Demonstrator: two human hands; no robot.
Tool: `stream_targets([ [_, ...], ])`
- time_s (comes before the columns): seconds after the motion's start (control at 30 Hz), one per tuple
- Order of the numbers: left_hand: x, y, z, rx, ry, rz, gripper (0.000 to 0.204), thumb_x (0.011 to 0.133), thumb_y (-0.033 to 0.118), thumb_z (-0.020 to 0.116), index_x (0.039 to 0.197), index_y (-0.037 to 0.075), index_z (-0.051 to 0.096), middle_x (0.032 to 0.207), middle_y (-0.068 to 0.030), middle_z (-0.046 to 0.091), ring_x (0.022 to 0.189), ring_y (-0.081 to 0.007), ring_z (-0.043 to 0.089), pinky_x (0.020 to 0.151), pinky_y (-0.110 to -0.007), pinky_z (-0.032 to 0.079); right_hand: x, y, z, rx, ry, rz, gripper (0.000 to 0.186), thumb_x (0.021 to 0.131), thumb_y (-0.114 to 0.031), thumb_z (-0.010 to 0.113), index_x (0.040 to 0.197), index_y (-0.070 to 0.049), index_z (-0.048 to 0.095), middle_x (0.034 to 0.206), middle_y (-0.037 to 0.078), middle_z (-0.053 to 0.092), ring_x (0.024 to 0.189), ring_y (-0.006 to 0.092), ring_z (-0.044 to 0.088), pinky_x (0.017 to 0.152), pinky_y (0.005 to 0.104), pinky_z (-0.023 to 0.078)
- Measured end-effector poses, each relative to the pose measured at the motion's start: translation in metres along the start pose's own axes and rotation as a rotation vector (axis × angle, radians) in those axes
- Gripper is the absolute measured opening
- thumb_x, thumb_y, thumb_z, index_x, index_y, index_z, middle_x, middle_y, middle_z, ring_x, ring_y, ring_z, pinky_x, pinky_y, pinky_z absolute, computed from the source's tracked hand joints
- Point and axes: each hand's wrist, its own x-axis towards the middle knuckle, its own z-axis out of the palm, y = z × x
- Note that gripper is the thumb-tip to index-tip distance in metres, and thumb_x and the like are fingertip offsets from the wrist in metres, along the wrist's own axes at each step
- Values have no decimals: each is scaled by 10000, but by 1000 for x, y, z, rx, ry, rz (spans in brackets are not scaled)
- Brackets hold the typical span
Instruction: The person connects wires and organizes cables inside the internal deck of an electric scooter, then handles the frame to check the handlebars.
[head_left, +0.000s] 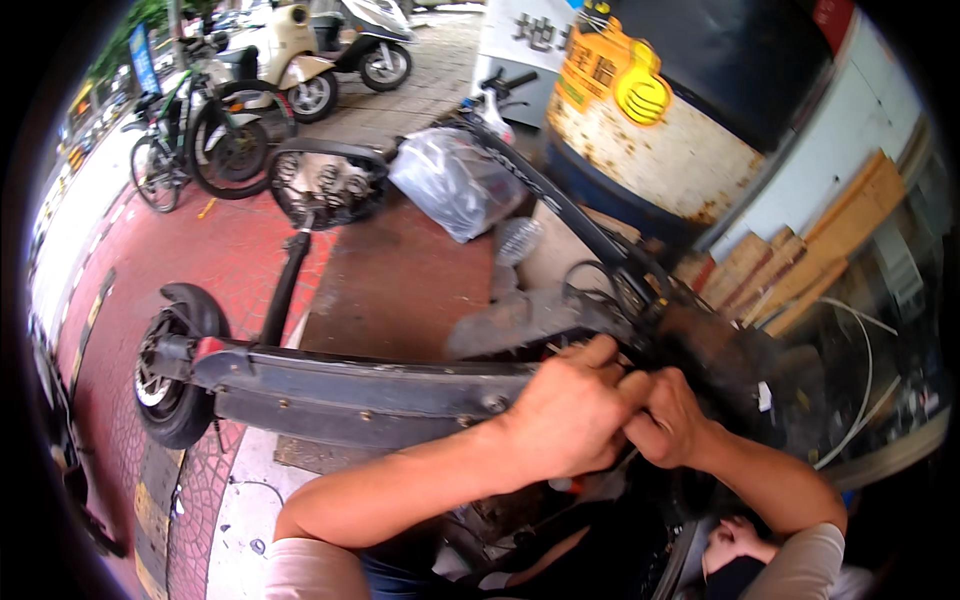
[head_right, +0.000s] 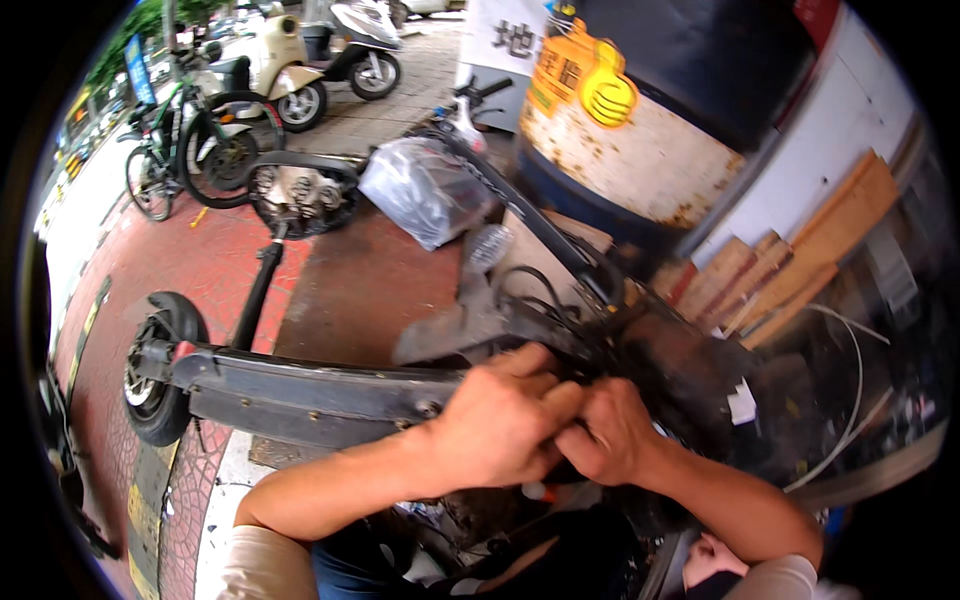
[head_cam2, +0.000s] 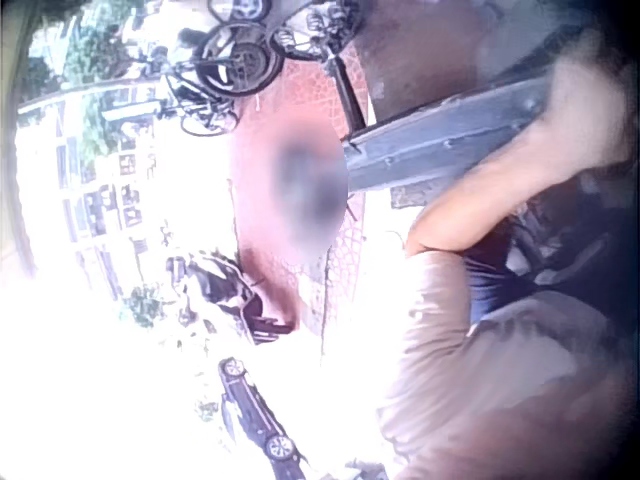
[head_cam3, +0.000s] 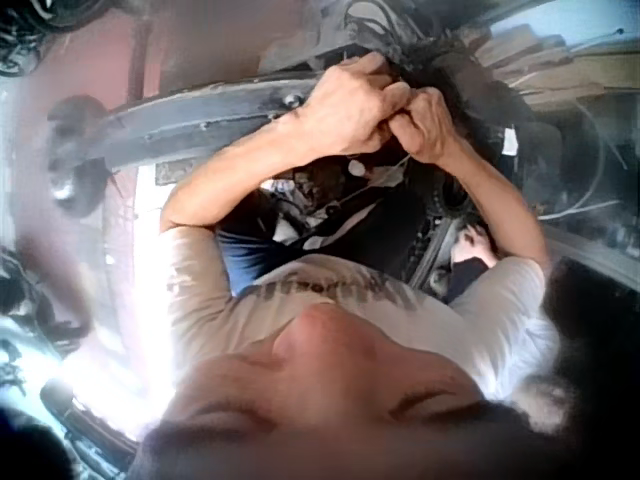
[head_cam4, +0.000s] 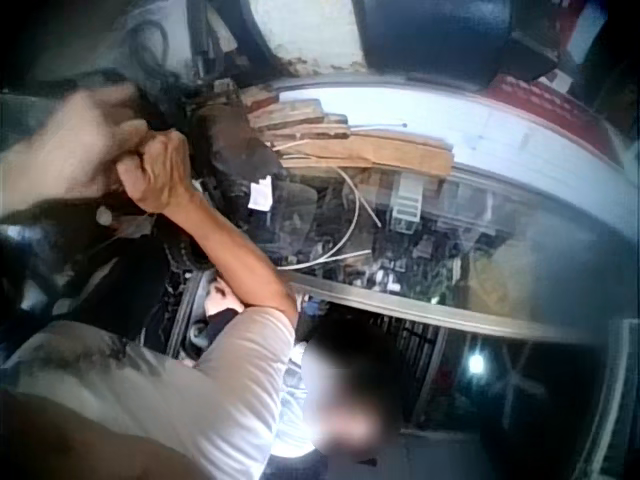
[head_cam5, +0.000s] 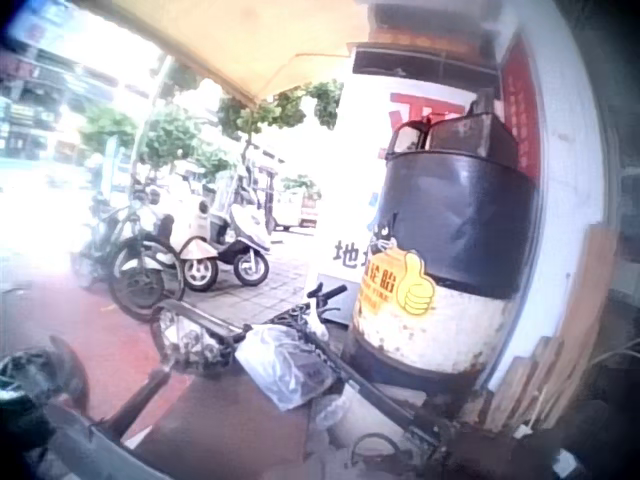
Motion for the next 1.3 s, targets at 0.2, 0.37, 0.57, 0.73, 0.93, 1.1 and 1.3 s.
stream_targets([
  [0.2, 5, -3, 3, -39, -66, 34, 374, 618, 105, 809, 960, 37, 672, 822, -105, 668, 932, -334, 633, 804, -453, 550, 15, 10, -23, -4, -291, -31, 285, 836, -239, 608, 667, -9, 598, 673, 242, 639, 620, 463, 624, 582, 520, 484],
  [0.37, 2, -1, 12, 6, 18, 38, 319, 608, 109, 813, 866, 62, 632, 766, -90, 644, 877, -330, 634, 750, -451, 562, 0, 5, -7, -15, -53, -33, 304, 837, -252, 609, 655, -10, 617, 647, 240, 635, 602, 461, 632, 593, 531, 505],
  [0.57, 5, 1, 7, 38, -4, 58, 315, 613, 119, 814, 865, 59, 635, 788, -101, 652, 930, -330, 642, 771, -448, 571, 15, 5, -20, -64, -239, -53, 367, 855, -292, 610, 618, -11, 605, 654, 259, 632, 608, 477, 636, 600, 538, 506],
  [0.73, 1, -3, 11, 42, 18, 62, 278, 636, 122, 797, 850, 55, 632, 809, -101, 653, 946, -334, 641, 787, -449, 577, -9, 16, -19, 116, -43, 91, 322, 870, -250, 581, 687, 15, 593, 669, 265, 604, 569, 430, 604, 567, 497, 479],
  [0.93, 3, 6, 7, 57, -1, 11, 238, 664, 54, 791, 832, 46, 624, 896, -136, 694, 959, -352, 679, 775, -438, 593, -32, 33, -24, 779, -17, 217, 148, 926, -142, 579, 985, -19, 636, 871, -10, 586, 765, 70, 522, 697, 272, 439],
  [1.1, 4, 10, 6, -34, 30, -11, 319, 677, -18, 808, 931, 55, 630, 1025, -145, 689, 1083, -368, 682, 869, -445, 594, -36, 20, -1, 939, 311, 76, 198, 944, 39, 582, 1131, -11, 622, 1032, 9, 588, 872, 43, 529, 768, 230, 464],
  [1.3, 1, 15, -9, 128, -60, 50, 359, 709, -21, 809, 1037, 50, 681, 1092, -108, 692, 1184, -384, 643, 977, -476, 565, -25, 29, 39, 909, 641, -108, 311, 965, 46, 611, 1271, 30, 661, 1237, 66, 591, 1074, 101, 587, 935, 256, 489],
])
